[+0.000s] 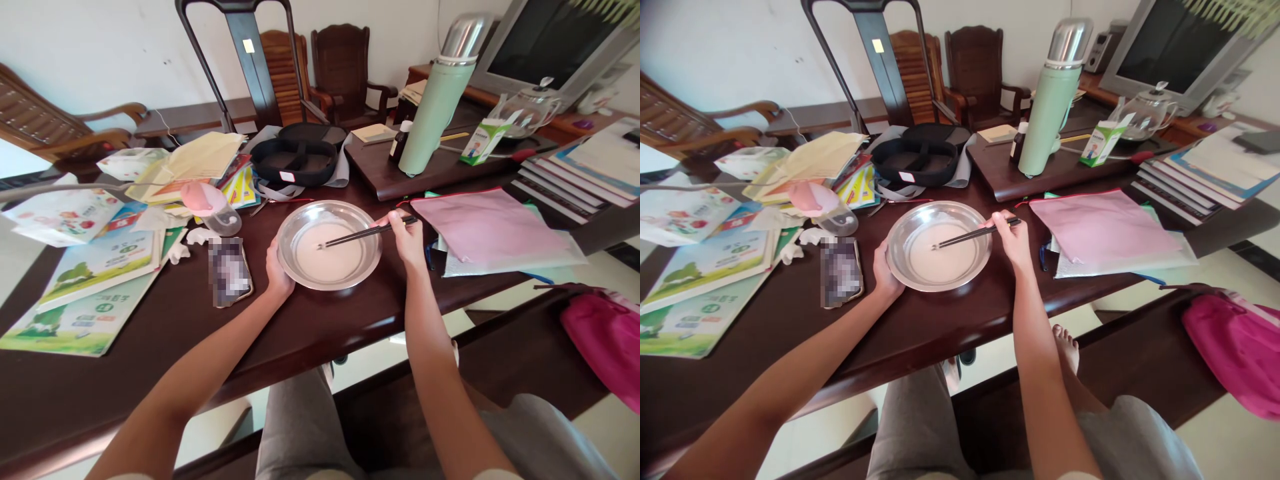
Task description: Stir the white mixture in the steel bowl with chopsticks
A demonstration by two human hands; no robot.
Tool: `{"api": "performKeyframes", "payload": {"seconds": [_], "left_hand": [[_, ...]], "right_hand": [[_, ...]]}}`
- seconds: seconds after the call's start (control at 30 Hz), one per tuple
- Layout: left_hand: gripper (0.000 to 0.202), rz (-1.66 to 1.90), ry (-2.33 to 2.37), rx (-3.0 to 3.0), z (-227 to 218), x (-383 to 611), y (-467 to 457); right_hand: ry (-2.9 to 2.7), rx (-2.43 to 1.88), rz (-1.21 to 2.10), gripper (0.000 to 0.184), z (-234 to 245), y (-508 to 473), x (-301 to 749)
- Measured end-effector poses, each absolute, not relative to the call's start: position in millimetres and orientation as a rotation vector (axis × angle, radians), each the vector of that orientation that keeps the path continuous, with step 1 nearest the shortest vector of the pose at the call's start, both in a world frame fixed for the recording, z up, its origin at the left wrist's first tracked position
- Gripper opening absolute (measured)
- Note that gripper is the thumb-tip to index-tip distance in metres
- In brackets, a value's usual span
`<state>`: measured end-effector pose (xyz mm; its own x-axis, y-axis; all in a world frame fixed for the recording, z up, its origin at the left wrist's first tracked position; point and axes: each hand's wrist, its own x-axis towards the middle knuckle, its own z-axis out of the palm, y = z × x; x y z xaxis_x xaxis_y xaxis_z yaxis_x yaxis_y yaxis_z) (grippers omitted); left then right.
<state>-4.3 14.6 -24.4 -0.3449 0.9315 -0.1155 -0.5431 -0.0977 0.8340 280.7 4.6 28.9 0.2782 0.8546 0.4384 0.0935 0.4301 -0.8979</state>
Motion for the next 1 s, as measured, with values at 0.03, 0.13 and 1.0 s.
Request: {"api": "performKeyframes", "payload": {"seconds": [0.03, 0.13, 1.0], "left_hand": [[0.029, 1.679, 1.013, 0.559, -23.5, -4.2, 14.3], [0.031, 1.671, 1.010, 0.588, -21.5, -3.9, 13.5], [0.036, 1.672, 0.973, 0.623, -23.7, -3.2, 14.0]], "right_hand": [[-1.156, -1.028, 0.626, 0.068, 28.8, 5.6, 282.0], [-1.027, -1.050, 0.578, 0.070, 26.8, 8.6, 286.8], [-1.070, -1.021, 0.561, 0.070, 22.4, 9.1, 287.0]]}}
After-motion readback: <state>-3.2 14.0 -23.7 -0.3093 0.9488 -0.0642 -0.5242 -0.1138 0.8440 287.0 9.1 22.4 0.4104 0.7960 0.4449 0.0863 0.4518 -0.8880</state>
